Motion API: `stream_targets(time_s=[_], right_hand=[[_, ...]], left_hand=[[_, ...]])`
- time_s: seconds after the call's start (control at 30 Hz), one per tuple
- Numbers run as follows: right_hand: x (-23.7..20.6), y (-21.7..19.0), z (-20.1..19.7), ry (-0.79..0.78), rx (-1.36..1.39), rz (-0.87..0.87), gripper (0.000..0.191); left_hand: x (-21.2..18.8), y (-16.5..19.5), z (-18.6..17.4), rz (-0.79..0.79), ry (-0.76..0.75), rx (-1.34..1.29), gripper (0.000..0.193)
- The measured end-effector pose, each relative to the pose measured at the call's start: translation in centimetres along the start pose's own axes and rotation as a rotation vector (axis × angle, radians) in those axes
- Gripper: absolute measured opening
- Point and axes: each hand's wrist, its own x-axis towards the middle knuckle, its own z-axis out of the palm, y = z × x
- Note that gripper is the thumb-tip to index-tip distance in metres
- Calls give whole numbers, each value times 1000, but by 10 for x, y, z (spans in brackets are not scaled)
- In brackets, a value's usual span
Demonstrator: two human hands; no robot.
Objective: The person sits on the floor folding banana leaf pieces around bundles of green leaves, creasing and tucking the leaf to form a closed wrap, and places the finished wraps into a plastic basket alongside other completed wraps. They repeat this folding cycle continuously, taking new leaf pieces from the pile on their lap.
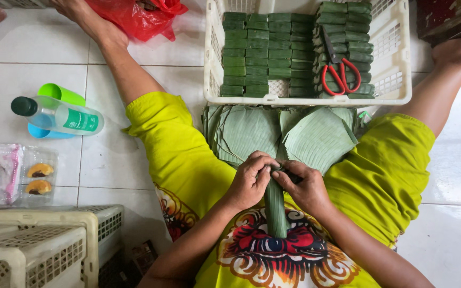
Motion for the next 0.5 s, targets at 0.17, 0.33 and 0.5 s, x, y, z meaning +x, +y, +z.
stream_targets(time_s=[0.17,0.33,0.5], right_hand=[[4,4,-8,29,37,-87,12],[0,11,-14,-10,79,-135,11],[-4,15,-13,50,27,-134,12]], left_hand=[[-7,-41,8,-475,75,-582,12],[-16,-72,17,-741,-28,-938,17],[-4,-49,26,-464,37,-571,11]])
